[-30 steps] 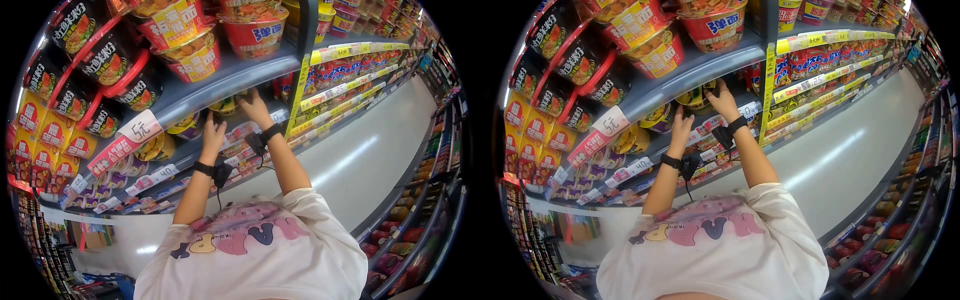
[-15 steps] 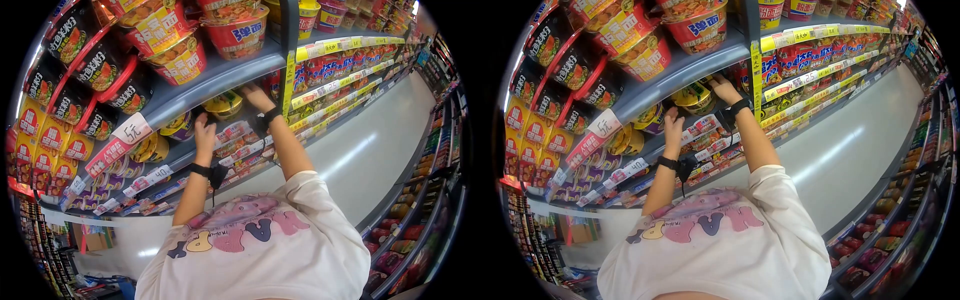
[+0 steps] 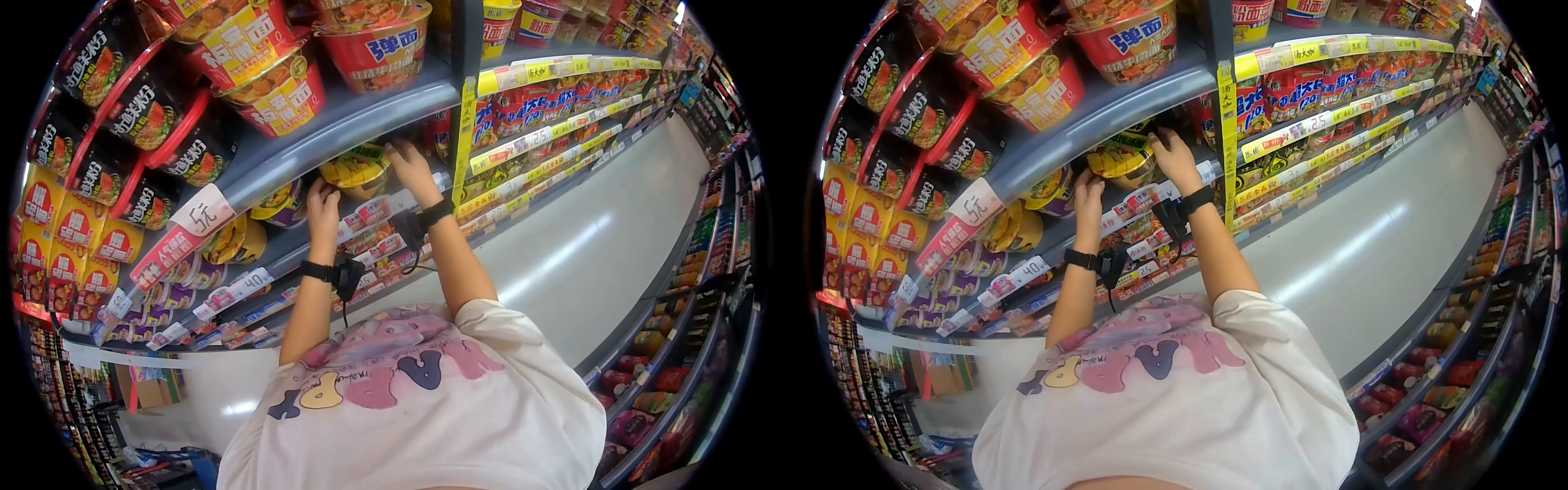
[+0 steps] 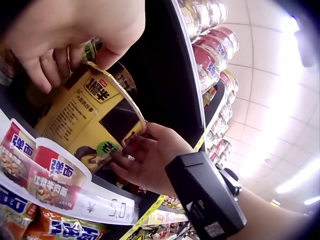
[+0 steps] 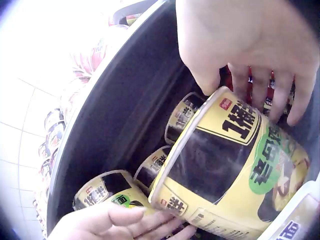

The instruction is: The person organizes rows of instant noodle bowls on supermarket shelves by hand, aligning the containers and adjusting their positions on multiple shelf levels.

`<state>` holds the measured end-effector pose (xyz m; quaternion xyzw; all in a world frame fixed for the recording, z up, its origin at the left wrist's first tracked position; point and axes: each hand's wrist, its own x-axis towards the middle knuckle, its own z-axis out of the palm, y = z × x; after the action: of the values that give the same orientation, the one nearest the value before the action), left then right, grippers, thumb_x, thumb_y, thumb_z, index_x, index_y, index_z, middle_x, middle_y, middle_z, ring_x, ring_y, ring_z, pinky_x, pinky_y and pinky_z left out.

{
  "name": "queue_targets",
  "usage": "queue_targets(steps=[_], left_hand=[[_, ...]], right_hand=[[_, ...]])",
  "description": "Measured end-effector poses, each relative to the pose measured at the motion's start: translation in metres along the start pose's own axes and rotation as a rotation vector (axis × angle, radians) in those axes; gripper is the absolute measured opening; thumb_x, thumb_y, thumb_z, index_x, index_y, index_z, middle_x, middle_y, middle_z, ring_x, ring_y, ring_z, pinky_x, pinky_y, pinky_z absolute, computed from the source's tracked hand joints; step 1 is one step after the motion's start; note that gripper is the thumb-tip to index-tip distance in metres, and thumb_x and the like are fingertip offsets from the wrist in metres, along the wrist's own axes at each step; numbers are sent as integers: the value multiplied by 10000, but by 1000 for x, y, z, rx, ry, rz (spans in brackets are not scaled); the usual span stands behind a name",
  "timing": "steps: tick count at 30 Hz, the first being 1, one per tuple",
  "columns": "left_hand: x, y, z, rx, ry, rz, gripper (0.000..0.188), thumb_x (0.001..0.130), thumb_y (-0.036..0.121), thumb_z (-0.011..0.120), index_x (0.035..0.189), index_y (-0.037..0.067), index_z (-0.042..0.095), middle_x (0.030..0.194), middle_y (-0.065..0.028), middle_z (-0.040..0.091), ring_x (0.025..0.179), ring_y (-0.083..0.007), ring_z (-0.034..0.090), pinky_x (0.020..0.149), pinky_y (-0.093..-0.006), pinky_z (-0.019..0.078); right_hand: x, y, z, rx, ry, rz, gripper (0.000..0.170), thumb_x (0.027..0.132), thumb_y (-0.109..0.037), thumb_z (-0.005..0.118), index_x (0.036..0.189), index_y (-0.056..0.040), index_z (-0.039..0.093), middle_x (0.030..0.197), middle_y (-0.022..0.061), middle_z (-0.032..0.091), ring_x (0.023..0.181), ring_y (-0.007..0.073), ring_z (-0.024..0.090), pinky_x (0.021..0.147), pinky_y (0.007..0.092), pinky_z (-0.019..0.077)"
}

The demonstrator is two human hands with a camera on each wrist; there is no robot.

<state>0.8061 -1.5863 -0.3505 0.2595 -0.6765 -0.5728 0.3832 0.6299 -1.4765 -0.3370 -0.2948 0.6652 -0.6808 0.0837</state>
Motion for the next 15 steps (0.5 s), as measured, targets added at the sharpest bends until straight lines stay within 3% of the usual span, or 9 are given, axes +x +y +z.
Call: queue_targets(steps=[2, 9, 12, 14, 15], left_hand=[[-1, 0, 3, 68, -29, 9, 526, 958, 180, 541, 1417, -36, 404, 1319, -154, 573, 1256, -224, 505, 1054, -315, 359], [24, 7, 8, -296, 64, -128, 565, 1016, 348, 515, 1440, -6, 393, 1394, -86, 490, 1263, -202, 483, 1078, -318, 352], [16, 12, 13, -221, 133, -26, 549, 1017, 319, 521, 1424, -32, 405, 1399, -139, 480, 1254, -181, 480, 1055, -312, 375], [4, 12, 15, -156, 44, -32, 523, 1017, 287, 515, 1404, -52, 423, 1377, -167, 499, 1246, -184, 487, 1037, -313, 385], [4, 8, 15, -101, 6, 48, 507, 1019, 275, 500, 1389, -66, 436, 1364, -174, 514, 1238, -190, 497, 1028, -313, 387]], right_hand=[[-7, -5, -2, 3, 7, 18, 534, 954, -376, 593, 1254, 65, 553, 1152, 250, 650, 1032, 324, 662, 902, 361, 501], [-34, -21, -1, 124, 15, 29, 457, 939, -289, 641, 1181, 91, 560, 1091, 243, 654, 997, 286, 671, 879, 357, 517], [-30, 0, 6, 99, 2, -55, 589, 896, -298, 693, 1276, 92, 469, 1200, 261, 592, 1087, 311, 626, 936, 375, 490], [-30, 4, 10, 83, -13, -98, 647, 880, -300, 709, 1312, 89, 425, 1237, 261, 565, 1121, 315, 602, 961, 379, 475], [-30, 2, 9, 93, -33, -97, 675, 873, -296, 717, 1328, 89, 401, 1249, 260, 552, 1135, 316, 589, 973, 380, 466]])
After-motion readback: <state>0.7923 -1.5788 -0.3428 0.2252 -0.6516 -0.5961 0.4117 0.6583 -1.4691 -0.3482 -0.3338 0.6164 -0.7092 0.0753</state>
